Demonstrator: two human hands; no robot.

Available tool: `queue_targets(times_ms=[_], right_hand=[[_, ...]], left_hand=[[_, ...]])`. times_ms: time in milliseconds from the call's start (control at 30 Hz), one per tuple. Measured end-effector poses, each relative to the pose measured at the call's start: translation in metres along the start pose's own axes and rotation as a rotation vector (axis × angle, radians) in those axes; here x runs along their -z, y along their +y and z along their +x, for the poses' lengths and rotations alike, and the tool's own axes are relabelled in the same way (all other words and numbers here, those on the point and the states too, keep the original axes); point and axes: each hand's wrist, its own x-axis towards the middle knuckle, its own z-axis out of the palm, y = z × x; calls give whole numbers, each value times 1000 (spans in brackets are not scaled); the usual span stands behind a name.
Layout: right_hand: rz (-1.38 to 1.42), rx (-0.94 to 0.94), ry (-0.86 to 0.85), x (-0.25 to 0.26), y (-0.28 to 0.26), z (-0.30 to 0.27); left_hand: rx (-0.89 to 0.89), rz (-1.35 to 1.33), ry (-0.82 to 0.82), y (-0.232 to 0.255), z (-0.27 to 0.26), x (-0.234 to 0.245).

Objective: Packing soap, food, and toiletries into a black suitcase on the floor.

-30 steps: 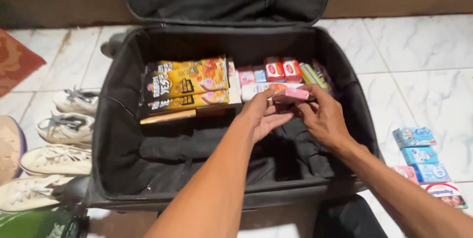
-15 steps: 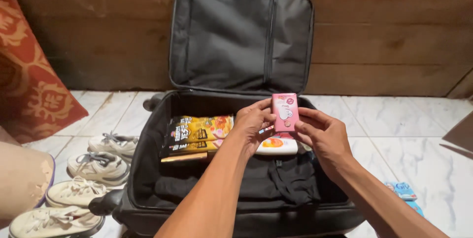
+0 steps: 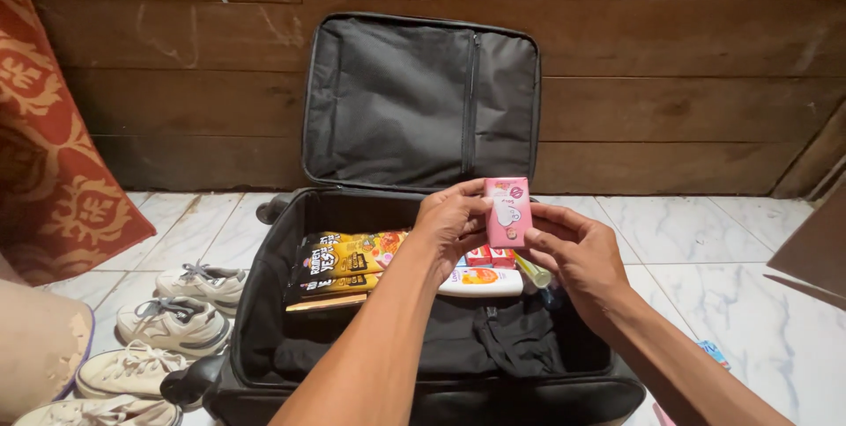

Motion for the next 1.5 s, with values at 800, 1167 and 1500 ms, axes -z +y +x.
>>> queue_targets(times_ms=[800,1167,1500], right_hand=[[-79,43,-7,32,-3,17],[18,-143,127,43,12,-29],[62,-228,284,100,51,-33]], left_hand=[[-8,79,-179,-35,9,-25],[46,284,-124,-66,15,-23],[132,326,-31,-108,34,-51]])
